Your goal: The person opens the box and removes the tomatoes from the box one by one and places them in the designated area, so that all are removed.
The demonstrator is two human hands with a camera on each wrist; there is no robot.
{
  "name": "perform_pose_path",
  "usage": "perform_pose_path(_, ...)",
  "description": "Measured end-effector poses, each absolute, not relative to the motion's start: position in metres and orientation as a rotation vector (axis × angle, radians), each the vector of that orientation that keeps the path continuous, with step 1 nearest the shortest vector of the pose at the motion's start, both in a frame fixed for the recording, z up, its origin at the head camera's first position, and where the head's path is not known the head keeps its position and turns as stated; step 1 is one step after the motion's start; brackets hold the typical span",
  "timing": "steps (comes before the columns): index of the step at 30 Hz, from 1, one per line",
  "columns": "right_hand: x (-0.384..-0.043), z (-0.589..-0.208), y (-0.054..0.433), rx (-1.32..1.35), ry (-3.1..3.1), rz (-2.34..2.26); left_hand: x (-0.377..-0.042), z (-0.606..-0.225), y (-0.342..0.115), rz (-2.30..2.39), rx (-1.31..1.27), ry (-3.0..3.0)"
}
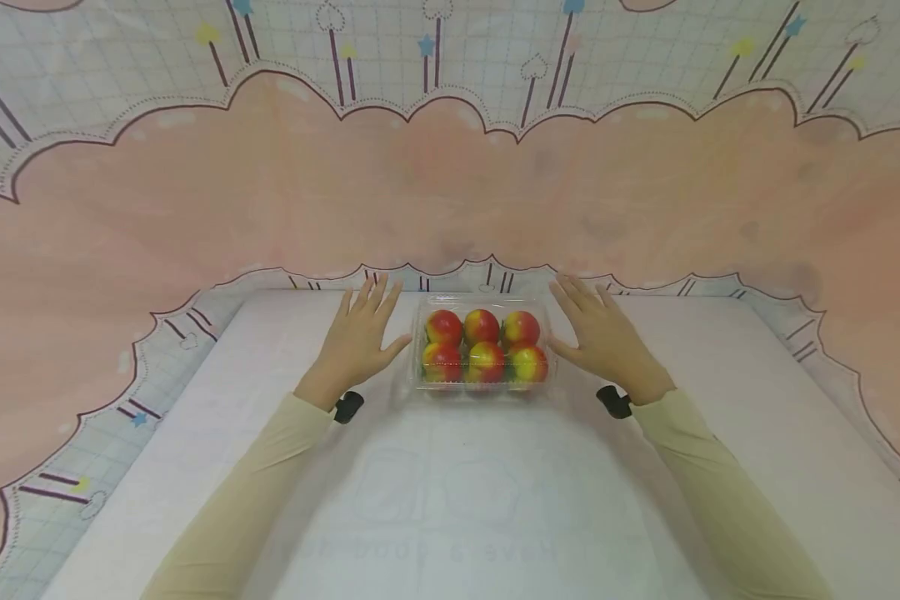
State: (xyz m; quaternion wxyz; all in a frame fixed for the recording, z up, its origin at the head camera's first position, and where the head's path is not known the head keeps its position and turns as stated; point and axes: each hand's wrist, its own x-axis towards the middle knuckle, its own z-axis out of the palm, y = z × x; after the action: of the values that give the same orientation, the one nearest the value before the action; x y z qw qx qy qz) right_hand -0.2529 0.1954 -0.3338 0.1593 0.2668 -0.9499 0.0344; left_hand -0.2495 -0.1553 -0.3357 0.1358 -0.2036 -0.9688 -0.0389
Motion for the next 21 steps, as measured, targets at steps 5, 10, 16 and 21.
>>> perform_pose_path(5, -0.251, -0.342, 0.186, 0.879, -2.608, 0.038, -0.249, -0.341, -0.162, -0.14, -0.637, -2.818)
perform_pose_path(10, -0.247, -0.348, 0.174, 0.986, -2.492, 0.054, -0.245, -0.348, -0.169, -0.212, -0.682, -2.816)
perform_pose_path(16, -0.241, -0.353, 0.15, 1.146, -2.313, -0.002, -0.238, -0.357, -0.178, -0.398, -0.693, -2.847)
perform_pose_path(21, -0.237, -0.36, 0.127, 1.251, -2.17, 0.022, -0.239, -0.362, -0.185, -0.643, -0.658, -2.942)
